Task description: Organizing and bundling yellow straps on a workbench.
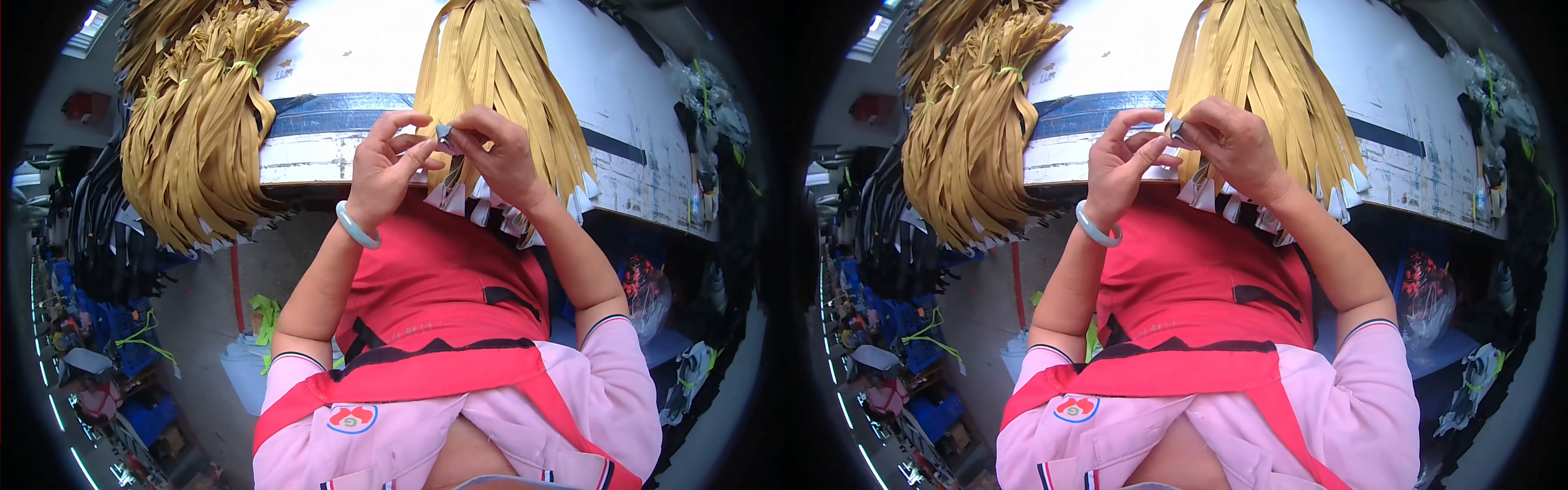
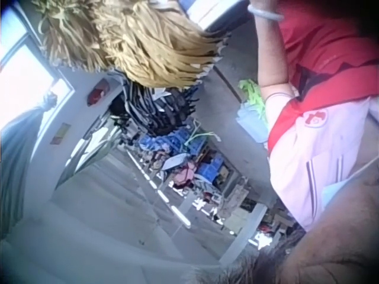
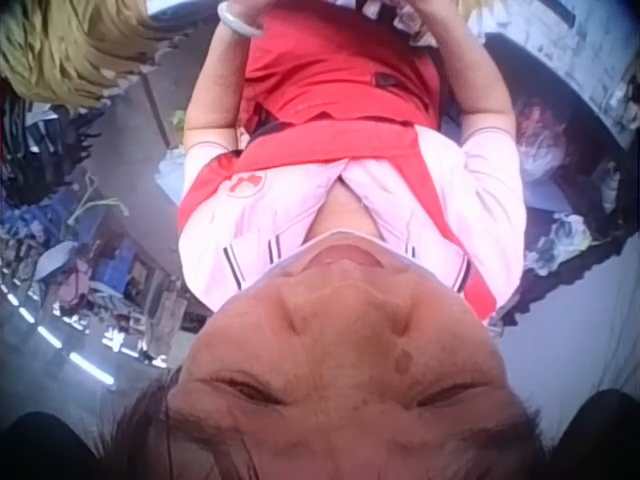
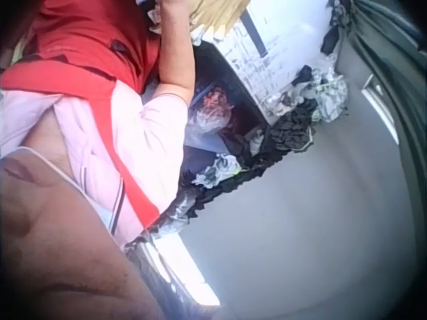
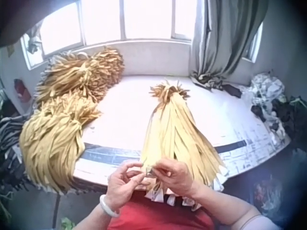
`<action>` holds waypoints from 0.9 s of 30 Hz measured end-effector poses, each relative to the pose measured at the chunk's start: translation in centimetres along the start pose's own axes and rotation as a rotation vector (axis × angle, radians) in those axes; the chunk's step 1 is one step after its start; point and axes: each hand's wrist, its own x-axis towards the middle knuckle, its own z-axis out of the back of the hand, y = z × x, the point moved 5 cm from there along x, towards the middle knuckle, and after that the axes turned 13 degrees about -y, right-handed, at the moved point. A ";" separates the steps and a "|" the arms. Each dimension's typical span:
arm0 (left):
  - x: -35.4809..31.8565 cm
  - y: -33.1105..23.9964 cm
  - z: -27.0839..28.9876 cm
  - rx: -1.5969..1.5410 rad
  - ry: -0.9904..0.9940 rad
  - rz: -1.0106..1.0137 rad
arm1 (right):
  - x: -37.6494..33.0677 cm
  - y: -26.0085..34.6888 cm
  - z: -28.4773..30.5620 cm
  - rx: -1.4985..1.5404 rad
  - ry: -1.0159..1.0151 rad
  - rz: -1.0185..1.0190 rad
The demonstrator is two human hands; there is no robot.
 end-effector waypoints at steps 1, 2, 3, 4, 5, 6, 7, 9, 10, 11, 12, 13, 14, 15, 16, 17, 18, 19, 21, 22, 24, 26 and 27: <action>0.1 -0.5 0.5 -0.033 -0.031 0.063 | -0.2 0.2 0.1 0.002 0.004 -0.002; 0.5 -0.5 1.4 -0.032 -0.035 0.064 | -0.5 0.5 0.1 0.087 0.058 -0.050; 0.9 -0.7 1.4 0.110 0.161 0.022 | -0.6 0.7 -0.1 0.172 0.110 -0.096; 0.8 -0.6 1.1 0.252 0.357 -0.020 | -0.9 0.6 -0.1 0.174 0.113 -0.096; 0.7 -0.4 1.1 0.273 0.345 -0.030 | -1.2 0.0 -0.2 0.268 0.107 -0.199; 0.7 -0.3 1.1 0.273 0.344 -0.030 | -1.4 -0.5 -0.3 0.361 0.101 -0.301; 0.8 -0.4 1.0 0.340 0.338 -0.118 | -1.4 -0.4 -0.3 0.361 0.102 -0.301; 0.9 -0.7 0.9 0.405 0.334 -0.203 | -1.7 -1.1 -0.1 0.335 0.051 -0.492; 0.9 -1.2 0.7 0.479 0.346 -0.305 | -1.6 -1.0 -0.1 0.334 0.049 -0.495; 0.8 -1.5 0.4 0.551 0.357 -0.407 | -1.4 -0.8 -0.3 0.297 0.090 -0.487; 0.6 -1.4 0.2 0.551 0.359 -0.403 | -1.6 -0.7 -0.4 0.261 0.131 -0.479; 0.3 -1.3 -0.2 0.581 0.370 -0.448 | -1.6 -0.9 -0.4 0.261 0.130 -0.483; -0.1 -1.2 -0.5 0.612 0.379 -0.492 | -1.4 -0.9 -0.4 0.278 0.114 -0.448; -0.2 -1.3 -0.6 0.603 0.374 -0.473 | -1.2 -1.0 -0.3 0.293 0.096 -0.412; -0.3 -1.4 -0.5 0.601 0.375 -0.470 | -1.2 -1.0 -0.2 0.292 0.095 -0.414; -0.3 -1.4 -0.1 0.610 0.355 -0.458 | -1.1 -1.1 0.4 0.188 0.054 -0.384; -0.4 -1.6 0.4 0.621 0.334 -0.445 | -1.0 -1.2 0.8 0.086 0.016 -0.352; -0.4 -1.6 0.9 0.619 0.337 -0.446 | -1.0 -2.4 1.4 0.041 -0.106 -0.368; 0.1 -1.3 3.1 0.482 0.197 -0.312 | -0.8 -6.2 4.3 0.051 -0.215 -0.464; 0.1 -1.3 3.8 0.448 0.153 -0.259 | -1.1 -7.2 5.4 0.061 -0.316 -0.564; 0.1 -0.7 4.2 0.454 0.162 -0.238 | -1.5 -6.7 4.9 0.111 -0.194 -0.578; -0.4 0.4 3.9 0.489 0.278 -0.235 | -1.5 -4.6 2.7 0.134 0.018 -0.607; -0.6 0.9 3.4 0.484 0.285 -0.243 | -1.6 -3.4 0.9 0.194 0.127 -0.618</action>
